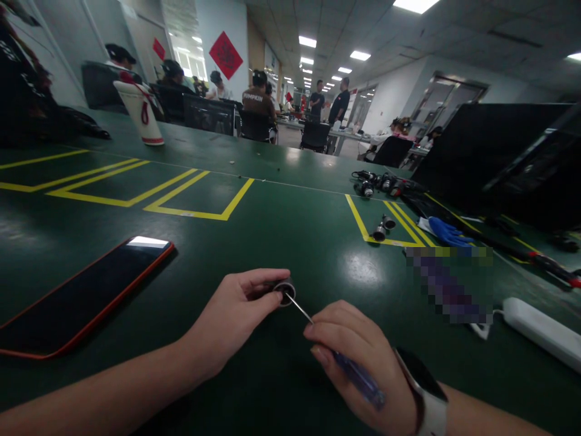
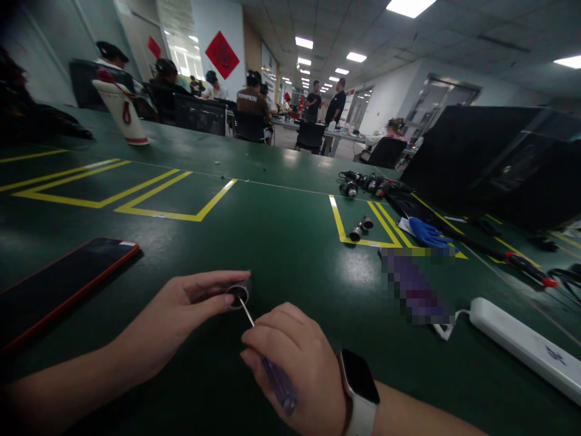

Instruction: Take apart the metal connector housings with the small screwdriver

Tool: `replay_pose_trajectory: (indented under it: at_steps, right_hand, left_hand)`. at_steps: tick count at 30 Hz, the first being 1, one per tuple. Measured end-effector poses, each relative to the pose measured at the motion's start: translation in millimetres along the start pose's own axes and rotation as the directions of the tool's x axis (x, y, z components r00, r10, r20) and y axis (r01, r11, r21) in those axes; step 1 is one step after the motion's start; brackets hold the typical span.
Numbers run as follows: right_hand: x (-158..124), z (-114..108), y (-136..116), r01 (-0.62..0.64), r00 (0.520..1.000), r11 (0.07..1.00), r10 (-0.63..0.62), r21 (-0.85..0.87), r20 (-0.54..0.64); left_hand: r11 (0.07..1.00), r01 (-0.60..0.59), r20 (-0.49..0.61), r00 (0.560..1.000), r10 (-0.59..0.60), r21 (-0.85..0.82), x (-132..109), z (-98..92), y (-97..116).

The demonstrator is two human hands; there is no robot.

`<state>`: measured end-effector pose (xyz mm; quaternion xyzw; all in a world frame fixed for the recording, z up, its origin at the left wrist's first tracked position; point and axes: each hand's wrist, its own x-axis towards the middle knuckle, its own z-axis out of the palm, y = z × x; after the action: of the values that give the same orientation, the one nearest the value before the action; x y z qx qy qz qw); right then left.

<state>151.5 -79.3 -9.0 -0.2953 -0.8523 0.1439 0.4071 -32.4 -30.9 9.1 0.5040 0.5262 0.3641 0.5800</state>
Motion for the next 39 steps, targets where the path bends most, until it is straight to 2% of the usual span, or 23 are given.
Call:
replay_pose_trajectory:
  at_steps: [5, 13, 19, 33, 36, 39]
  right_hand:
    - [1, 2, 0, -0.006, 1.0, 0.997, 0.005, -0.08, -0.011]
    - [4, 5, -5, 0.101, 0.995, 0.971, -0.104, -0.216, -0.004]
    - [3, 8, -9, 0.141, 0.989, 0.94, -0.147, -0.311, 0.004]
    - [2, 8, -8, 0.142, 0.99, 0.931, -0.126, -0.337, 0.069]
    - [4, 5, -7, 0.219, 0.975, 0.931, -0.196, -0.291, 0.107]
    - [5, 3, -6, 0.307, 0.945, 0.917, -0.261, -0.256, 0.196]
  left_hand:
    - [0.999, -0.044, 0.015, 0.999, 0.044, 0.027, 1, 1.1, -3]
    - [0.996, -0.08, 0.016, 0.997, 0.079, 0.034, 0, 0.6, -5]
    - [0.987, -0.151, 0.008, 0.988, 0.151, 0.056, 0, 0.2, -9]
    - [0.975, -0.208, 0.003, 0.978, 0.209, 0.075, 1, 1.5, -9]
    - [0.953, -0.283, -0.007, 0.958, 0.286, 0.106, 9, -2.1, -16]
    - [0.901, -0.385, -0.069, 0.912, 0.405, 0.2, 22, -9.7, -24]
